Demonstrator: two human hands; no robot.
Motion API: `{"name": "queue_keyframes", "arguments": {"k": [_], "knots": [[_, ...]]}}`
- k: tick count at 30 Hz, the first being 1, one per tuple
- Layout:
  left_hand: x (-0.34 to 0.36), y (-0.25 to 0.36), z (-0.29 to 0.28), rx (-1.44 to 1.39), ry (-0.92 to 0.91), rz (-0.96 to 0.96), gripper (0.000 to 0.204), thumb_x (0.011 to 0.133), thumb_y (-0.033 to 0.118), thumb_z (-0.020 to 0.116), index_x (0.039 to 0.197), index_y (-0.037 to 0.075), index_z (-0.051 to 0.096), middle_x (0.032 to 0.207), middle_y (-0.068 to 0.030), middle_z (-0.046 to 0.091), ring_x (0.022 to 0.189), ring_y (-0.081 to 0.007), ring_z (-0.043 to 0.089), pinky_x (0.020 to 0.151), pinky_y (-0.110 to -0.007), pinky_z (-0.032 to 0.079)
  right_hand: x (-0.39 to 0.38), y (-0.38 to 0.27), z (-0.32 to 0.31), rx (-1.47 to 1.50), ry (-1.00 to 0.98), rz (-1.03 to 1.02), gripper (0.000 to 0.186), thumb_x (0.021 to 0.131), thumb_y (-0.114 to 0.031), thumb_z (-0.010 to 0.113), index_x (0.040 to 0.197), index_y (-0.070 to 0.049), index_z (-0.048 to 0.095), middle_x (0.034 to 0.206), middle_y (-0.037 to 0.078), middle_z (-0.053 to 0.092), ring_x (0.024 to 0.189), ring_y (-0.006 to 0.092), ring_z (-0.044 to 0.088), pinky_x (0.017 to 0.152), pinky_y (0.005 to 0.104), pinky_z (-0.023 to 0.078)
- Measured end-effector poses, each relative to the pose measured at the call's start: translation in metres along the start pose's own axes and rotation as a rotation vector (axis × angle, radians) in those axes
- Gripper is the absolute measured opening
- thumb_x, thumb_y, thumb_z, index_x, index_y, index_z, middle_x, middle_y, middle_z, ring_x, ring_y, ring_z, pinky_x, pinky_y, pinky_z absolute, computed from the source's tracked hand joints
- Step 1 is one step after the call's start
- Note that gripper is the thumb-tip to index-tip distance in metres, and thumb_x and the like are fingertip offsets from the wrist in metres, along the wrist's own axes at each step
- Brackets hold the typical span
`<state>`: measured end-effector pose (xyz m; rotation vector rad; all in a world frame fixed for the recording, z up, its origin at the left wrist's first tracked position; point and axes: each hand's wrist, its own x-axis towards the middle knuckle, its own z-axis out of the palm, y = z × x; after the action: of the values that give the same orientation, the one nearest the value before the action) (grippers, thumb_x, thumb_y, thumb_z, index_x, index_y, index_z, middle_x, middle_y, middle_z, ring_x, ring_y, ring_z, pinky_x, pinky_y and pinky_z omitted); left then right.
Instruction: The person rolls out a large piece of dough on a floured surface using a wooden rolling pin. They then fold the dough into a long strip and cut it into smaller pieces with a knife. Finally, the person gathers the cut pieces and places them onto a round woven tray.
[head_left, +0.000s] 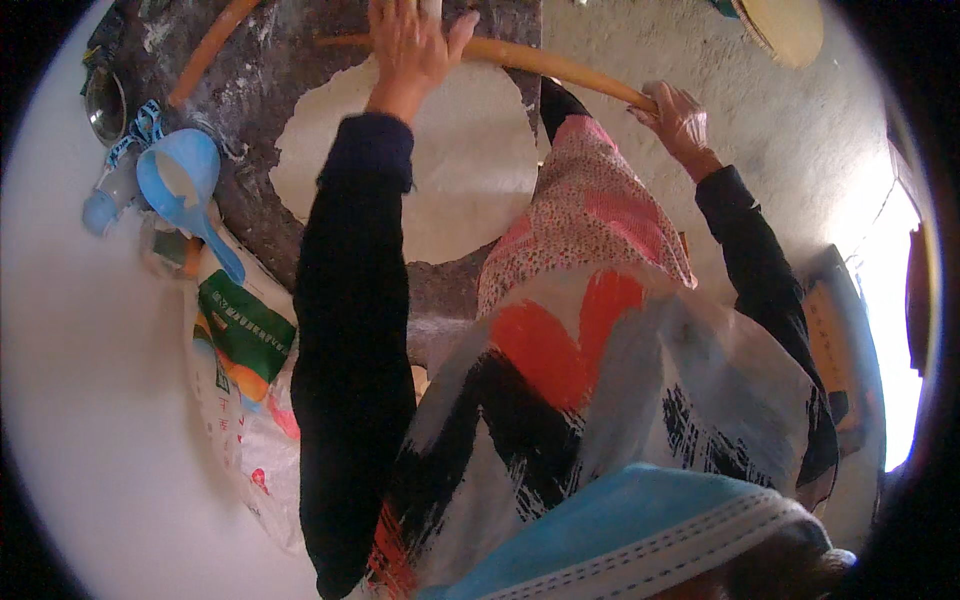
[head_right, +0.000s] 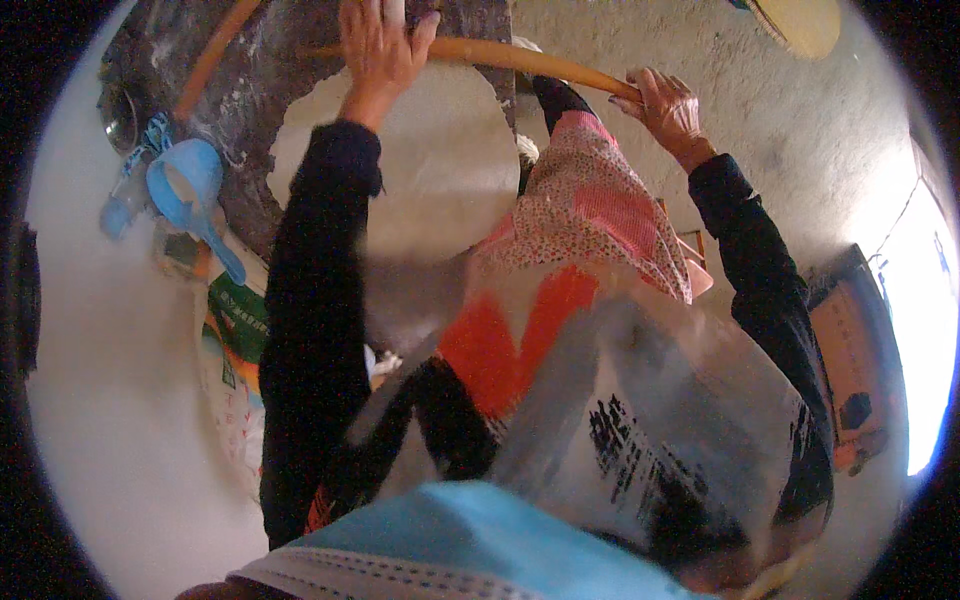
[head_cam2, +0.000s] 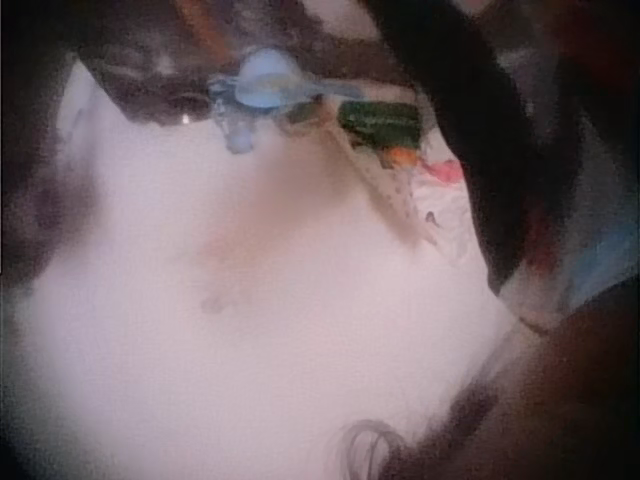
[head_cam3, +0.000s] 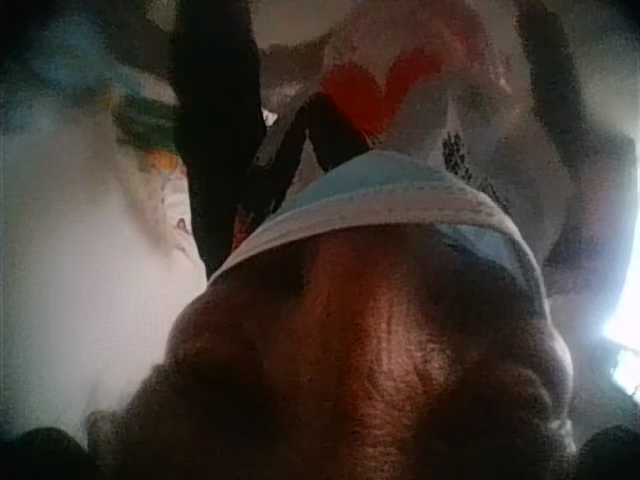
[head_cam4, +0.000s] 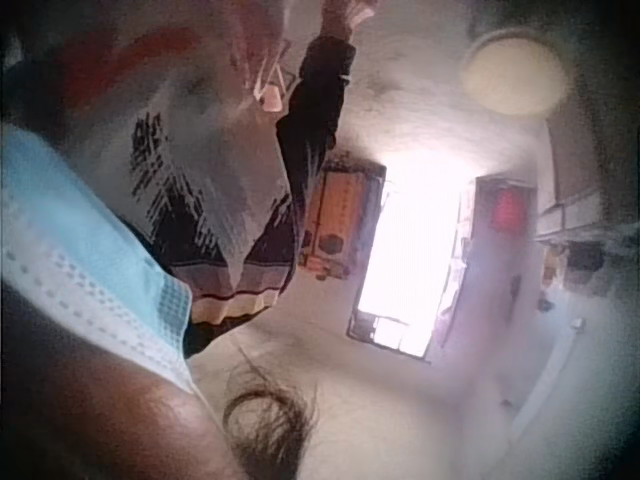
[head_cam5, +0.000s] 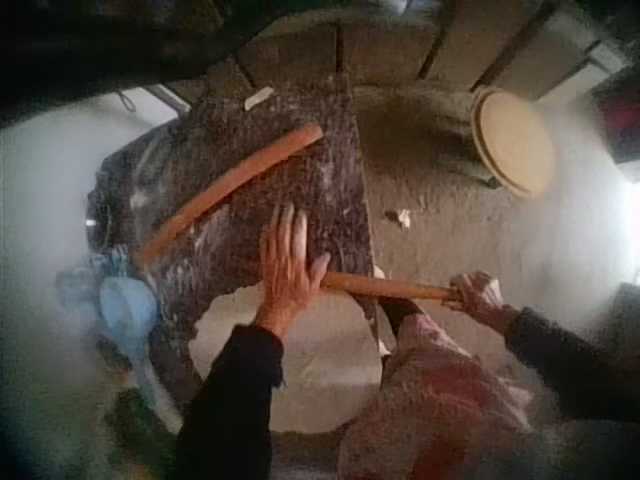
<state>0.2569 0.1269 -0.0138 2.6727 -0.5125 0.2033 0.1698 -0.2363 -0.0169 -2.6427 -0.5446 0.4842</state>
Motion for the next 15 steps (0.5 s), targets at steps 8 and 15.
{"name": "queue_keyframes", "arguments": {"k": [8, 15], "knots": [[-0.147, 0.036, -0.012, 0.052, -0.276, -0.046, 0.07, 0.078, 0.047, 0.063, 0.13, 0.002, 0.047, 0.144, -0.0169, 0.033, 0.132, -0.0378, 0.03, 0.107, -0.057, 0.019, -0.062, -0.04, 0.031, -0.024, 0.082, -0.148, 0.034, 0.08, -0.029, 0.067, 0.106, -0.01, 0.056, 0.099, 0.009, 0.059, 0.086, 0.03, 0.06, 0.073, 0.0387, 0.048], [0.0, 0.017, -0.01, 0.065, -0.165, -0.079, 0.067, 0.09, 0.034, 0.055, 0.142, 0.001, 0.027, 0.145, -0.02, 0.028, 0.132, -0.0396, 0.028, 0.108, -0.051, 0.023, 0.003, 0.0, 0.01, -0.102, 0.028, -0.1, 0.029, 0.082, -0.022, 0.066, 0.105, -0.008, 0.055, 0.089, 0.011, 0.06, 0.073, 0.03, 0.062, 0.06, 0.0382, 0.05]]}}
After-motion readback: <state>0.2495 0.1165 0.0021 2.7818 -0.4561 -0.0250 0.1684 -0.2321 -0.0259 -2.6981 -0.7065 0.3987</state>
